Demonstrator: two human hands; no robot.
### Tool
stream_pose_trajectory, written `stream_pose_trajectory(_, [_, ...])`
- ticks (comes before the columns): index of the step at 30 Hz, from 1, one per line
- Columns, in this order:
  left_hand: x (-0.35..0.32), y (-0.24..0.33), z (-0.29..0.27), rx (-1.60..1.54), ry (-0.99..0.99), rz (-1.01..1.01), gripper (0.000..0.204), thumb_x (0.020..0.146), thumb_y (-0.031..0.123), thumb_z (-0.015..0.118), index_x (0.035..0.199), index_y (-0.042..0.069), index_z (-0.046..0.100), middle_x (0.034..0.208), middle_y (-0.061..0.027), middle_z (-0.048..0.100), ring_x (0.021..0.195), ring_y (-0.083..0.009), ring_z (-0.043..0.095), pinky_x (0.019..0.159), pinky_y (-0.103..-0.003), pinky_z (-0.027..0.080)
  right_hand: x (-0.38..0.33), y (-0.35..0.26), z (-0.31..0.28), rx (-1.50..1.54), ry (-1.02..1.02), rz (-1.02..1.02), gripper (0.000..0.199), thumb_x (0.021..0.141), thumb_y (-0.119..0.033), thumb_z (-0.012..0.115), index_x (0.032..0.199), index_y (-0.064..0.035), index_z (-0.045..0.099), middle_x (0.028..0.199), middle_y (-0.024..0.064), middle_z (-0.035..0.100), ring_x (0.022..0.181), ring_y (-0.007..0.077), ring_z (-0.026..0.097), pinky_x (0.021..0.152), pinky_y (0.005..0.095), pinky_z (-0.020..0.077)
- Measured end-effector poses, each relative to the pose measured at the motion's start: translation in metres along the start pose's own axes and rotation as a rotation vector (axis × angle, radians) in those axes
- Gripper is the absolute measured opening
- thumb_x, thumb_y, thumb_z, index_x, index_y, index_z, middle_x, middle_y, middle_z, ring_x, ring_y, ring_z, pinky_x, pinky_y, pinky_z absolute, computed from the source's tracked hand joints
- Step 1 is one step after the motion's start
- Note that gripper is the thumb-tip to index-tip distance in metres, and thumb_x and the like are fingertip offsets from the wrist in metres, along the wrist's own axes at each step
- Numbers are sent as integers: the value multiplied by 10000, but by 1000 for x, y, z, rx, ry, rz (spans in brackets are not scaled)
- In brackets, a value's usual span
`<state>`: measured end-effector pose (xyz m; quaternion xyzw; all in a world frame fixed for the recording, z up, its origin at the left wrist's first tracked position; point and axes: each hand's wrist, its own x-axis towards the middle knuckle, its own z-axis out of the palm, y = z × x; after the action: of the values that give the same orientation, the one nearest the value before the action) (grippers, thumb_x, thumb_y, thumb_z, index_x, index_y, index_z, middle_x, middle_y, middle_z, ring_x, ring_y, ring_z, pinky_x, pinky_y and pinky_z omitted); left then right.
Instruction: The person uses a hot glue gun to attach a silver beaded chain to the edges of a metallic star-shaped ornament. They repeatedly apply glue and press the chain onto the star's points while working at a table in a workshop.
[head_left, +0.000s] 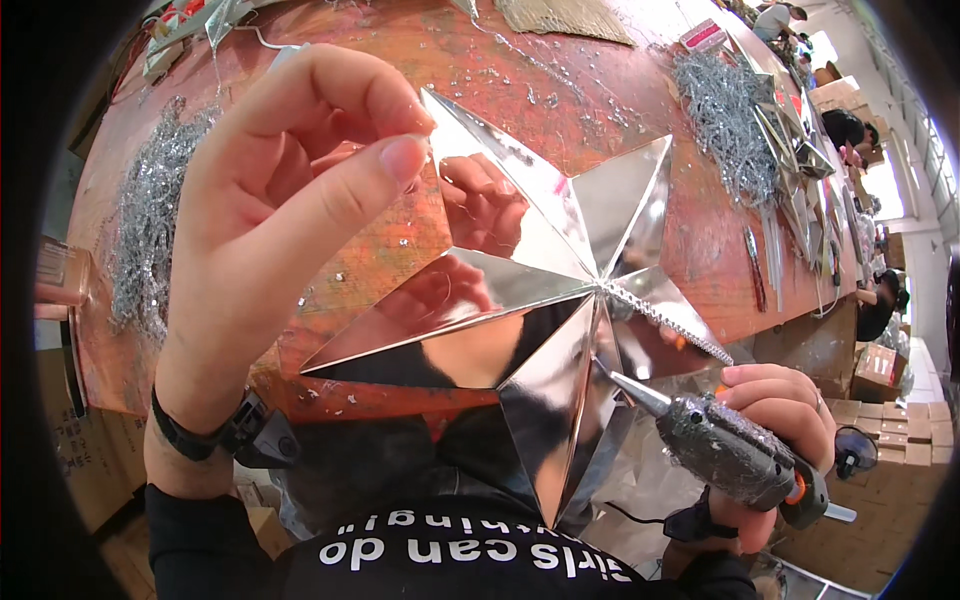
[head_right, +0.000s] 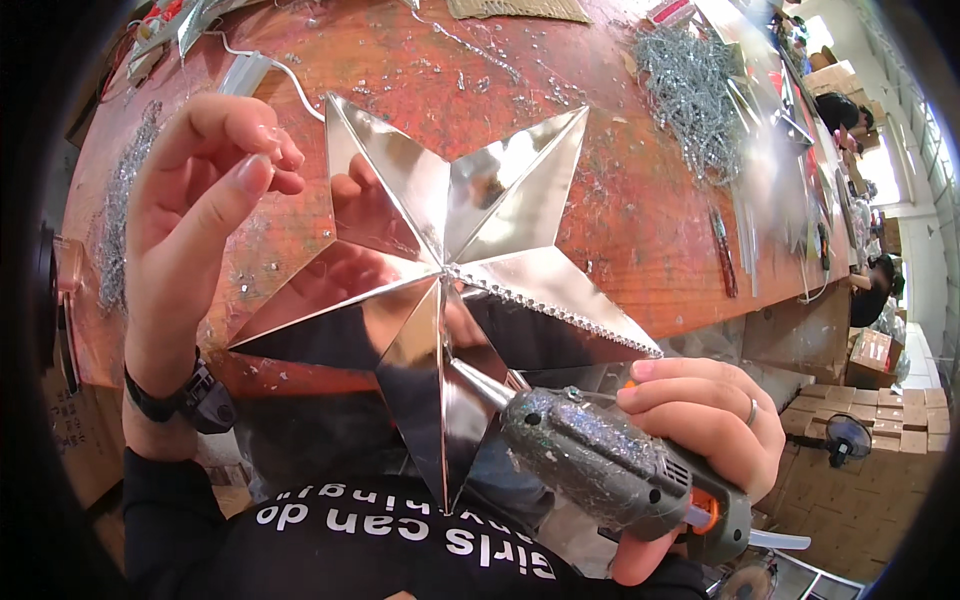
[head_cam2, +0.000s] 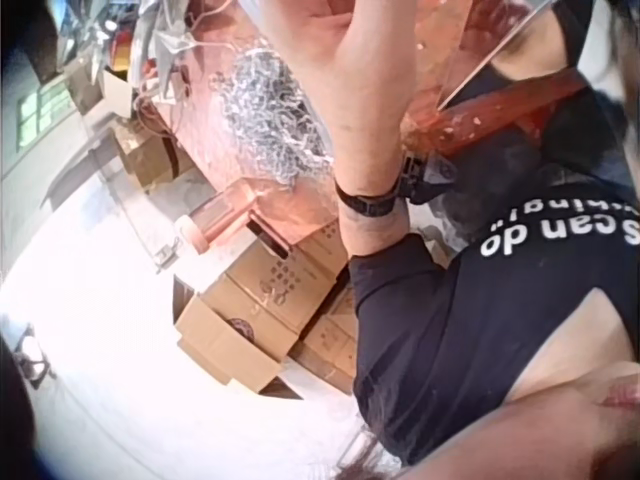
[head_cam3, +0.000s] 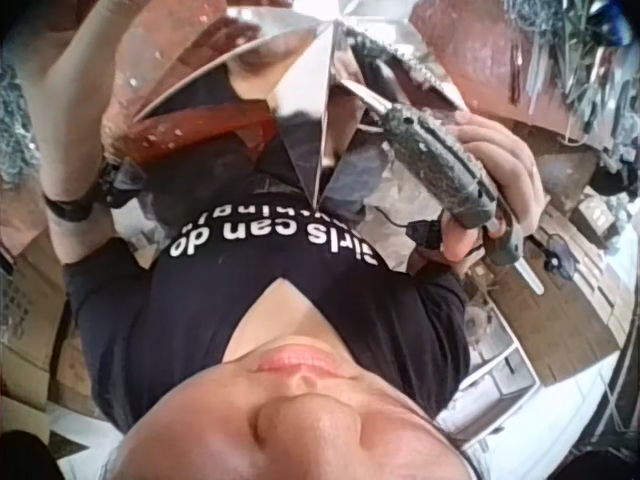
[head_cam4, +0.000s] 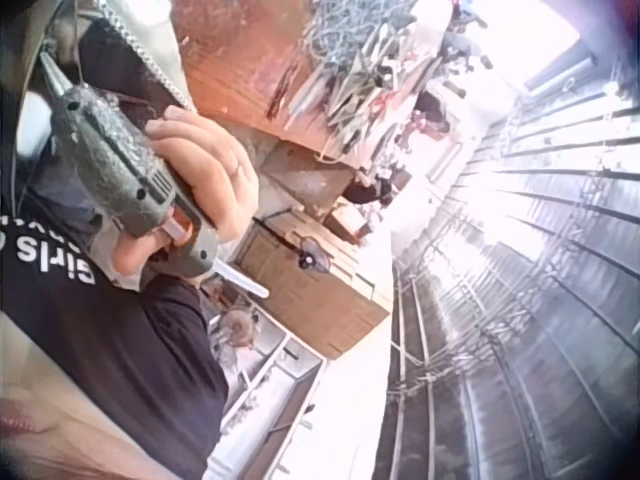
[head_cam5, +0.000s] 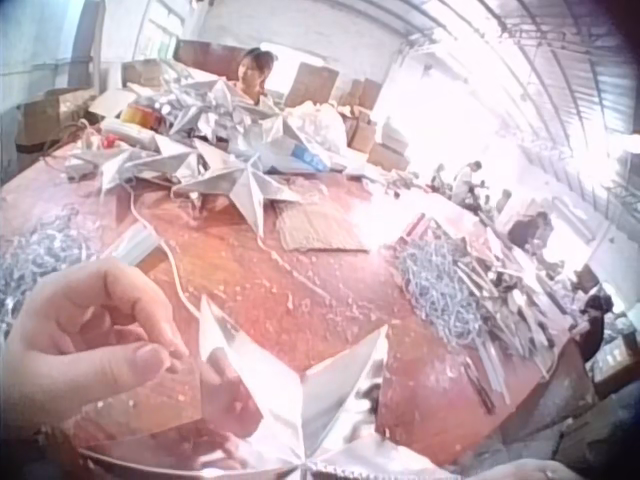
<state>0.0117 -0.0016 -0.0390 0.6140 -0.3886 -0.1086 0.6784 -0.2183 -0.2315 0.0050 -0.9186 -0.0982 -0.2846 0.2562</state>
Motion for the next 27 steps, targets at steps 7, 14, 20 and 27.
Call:
stream_pose_trajectory(7, [-1,1,0,-53,-57,-93,66,877,2,546,931,38,536,938,-50,530,921,-132,584,739,-239,505,-5,-3,-4,39,-95,33,797,530,-773,662,765,-12,624,700,90,652,654,233,650,595,303,520])
stream_pose_trajectory(14, [-2,0,1,-73,-74,-54,91,847,-49,564,856,38,537,954,-64,515,892,-146,598,724,-250,513,-6,-5,-6,35,-110,42,801,523,-789,638,750,-21,620,692,74,642,636,226,636,583,302,504])
stream_pose_trajectory(20, [-5,-1,2,-82,-56,-51,114,838,-58,587,836,39,527,940,-60,516,847,-126,584,731,-253,507,-9,-3,-9,34,-179,1,888,548,-881,490,695,-11,587,631,74,604,582,208,583,553,294,482])
stream_pose_trajectory(27, [-4,0,1,-55,-65,-36,148,837,-64,580,810,57,498,928,-46,517,835,-103,563,790,-289,509,-5,-18,-20,30,-298,-10,638,616,-674,606,718,-44,606,697,57,645,635,214,621,561,298,488])
